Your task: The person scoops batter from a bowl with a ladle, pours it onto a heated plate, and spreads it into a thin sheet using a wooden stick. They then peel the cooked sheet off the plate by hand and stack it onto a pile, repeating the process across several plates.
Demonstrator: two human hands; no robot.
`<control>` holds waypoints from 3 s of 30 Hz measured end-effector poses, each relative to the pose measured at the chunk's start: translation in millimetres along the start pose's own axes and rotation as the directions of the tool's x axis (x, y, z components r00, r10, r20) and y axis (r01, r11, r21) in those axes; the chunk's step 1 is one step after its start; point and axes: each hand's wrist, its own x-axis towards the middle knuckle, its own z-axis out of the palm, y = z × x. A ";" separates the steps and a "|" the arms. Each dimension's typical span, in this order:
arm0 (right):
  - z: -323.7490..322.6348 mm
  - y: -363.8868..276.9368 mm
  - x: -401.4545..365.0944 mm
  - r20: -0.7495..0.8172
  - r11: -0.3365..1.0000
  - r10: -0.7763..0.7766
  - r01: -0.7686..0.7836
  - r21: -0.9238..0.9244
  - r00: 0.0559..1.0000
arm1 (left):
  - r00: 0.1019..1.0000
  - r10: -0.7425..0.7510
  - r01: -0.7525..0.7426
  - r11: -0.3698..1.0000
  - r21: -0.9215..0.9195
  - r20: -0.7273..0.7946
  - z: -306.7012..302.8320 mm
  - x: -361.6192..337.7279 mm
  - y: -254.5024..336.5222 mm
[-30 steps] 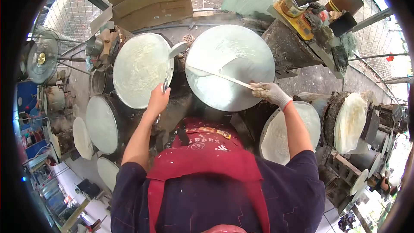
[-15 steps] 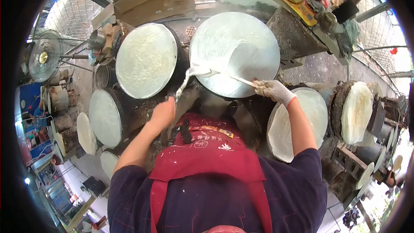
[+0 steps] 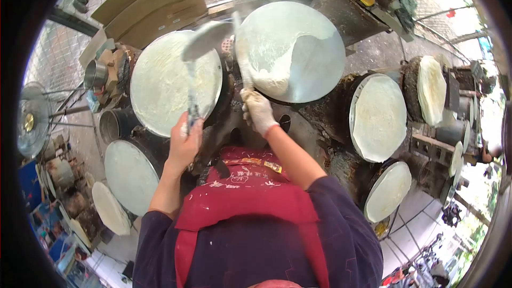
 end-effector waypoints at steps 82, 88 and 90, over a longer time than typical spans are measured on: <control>-319.4 -62.7 -30.7 -0.024 0.962 -0.258 0.255 -0.094 0.966 | 0.983 -0.010 0.015 1.000 0.026 -0.182 173.2 0.4 29.9; -326.6 -66.6 -16.2 0.100 0.952 -0.304 0.306 -0.005 0.947 | 0.990 -0.045 0.048 0.998 0.027 -0.132 187.2 52.8 30.3; -320.2 -88.9 -33.8 0.073 0.971 -0.234 0.237 -0.036 0.969 | 0.999 -0.038 0.037 0.999 -0.038 -0.028 190.8 88.9 28.4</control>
